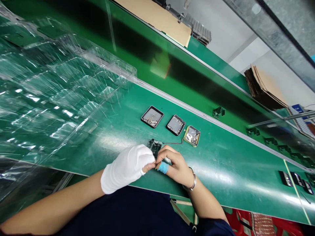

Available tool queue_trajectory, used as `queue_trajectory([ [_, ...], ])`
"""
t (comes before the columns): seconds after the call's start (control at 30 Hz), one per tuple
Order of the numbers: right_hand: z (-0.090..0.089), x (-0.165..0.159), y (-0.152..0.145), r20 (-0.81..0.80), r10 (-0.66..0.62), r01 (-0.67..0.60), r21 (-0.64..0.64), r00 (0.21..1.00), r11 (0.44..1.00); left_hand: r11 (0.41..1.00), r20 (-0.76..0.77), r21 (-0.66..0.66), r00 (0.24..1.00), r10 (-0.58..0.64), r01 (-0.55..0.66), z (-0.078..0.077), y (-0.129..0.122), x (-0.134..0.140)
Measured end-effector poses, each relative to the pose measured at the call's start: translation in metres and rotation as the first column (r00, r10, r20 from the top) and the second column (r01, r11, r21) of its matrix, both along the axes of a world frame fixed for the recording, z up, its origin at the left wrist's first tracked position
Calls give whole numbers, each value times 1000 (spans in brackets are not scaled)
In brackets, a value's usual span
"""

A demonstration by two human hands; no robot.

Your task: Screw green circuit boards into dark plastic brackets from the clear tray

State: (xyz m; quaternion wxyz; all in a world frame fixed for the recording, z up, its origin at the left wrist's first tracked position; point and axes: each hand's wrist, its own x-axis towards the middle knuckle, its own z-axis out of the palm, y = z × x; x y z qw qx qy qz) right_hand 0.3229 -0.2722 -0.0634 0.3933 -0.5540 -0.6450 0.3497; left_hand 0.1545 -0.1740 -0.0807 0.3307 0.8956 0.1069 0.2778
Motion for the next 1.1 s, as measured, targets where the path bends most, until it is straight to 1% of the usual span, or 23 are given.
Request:
queue_trajectory([
  [0.03, 0, 1, 0, -45, 35, -37, -52, 998, 998, 992, 9, 129, 1000, -10, 9, 1, 0, -1],
  [0.07, 1, 2, -1, -85, 70, -78, -92, 994, 993, 970, 13, 241, 999, -29, 25, 1, 0, -2],
  [0.1, 1, 3, -1, -115, 99, -112, -118, 988, 987, 946, 18, 320, 998, -58, 50, 1, -1, -3],
  [0.13, 1, 5, -2, -132, 118, -135, -128, 984, 983, 934, 15, 352, 997, -78, 67, 0, -1, -3],
  [0.17, 0, 7, -2, -136, 120, -137, -123, 983, 983, 940, 10, 336, 997, -74, 67, -3, 0, -2],
  [0.2, -1, 10, -2, -124, 99, -112, -107, 987, 988, 960, 4, 278, 999, -47, 44, -7, 1, -1],
  [0.27, -5, 16, -1, -64, -11, 7, -57, 998, 998, 995, -56, 85, 997, 49, -45, -17, 5, 3],
  [0.33, -11, 22, 2, 27, -135, 135, 2, 991, 991, 987, -177, -95, 978, 111, -129, -28, 9, 9],
  [0.37, -15, 23, 3, 78, -173, 171, 31, 982, 985, 976, -224, -161, 969, 108, -146, -33, 11, 12],
  [0.4, -19, 24, 5, 129, -187, 181, 56, 974, 982, 965, -254, -214, 963, 93, -149, -36, 12, 14],
  [0.47, -26, 23, 7, 217, -169, 152, 96, 961, 984, 950, -254, -273, 964, 78, -149, -38, 12, 18],
  [0.53, -31, 21, 8, 287, -148, 118, 119, 947, 986, 952, -228, -260, 969, 101, -160, -35, 10, 19],
  [0.67, -35, 17, 8, 383, -131, 98, 105, 914, 990, 976, -201, -131, 969, 144, -173, -30, 4, 18],
  [0.73, -36, 15, 8, 422, -151, 117, 106, 894, 987, 983, -166, -48, 972, 167, -177, -32, 2, 18],
  [0.83, -37, 9, 6, 468, -239, 198, 135, 851, 971, 979, -94, 58, 976, 198, -193, -37, 0, 16],
  [0.9, -39, 6, 5, 464, -281, 242, 142, 840, 960, 981, -80, 69, 979, 186, -180, -38, 2, 15],
  [0.97, -41, 4, 4, 436, -276, 247, 123, 857, 961, 991, -104, 30, 986, 131, -128, -35, 5, 12],
  [1.03, -43, 4, 3, 413, -244, 222, 103, 877, 970, 997, -162, -28, 985, 62, -67, -26, 9, 10],
  [1.1, -44, 3, 2, 417, -216, 193, 98, 883, 976, 999, -266, -34, 964, 28, -39, -13, 14, 10],
])
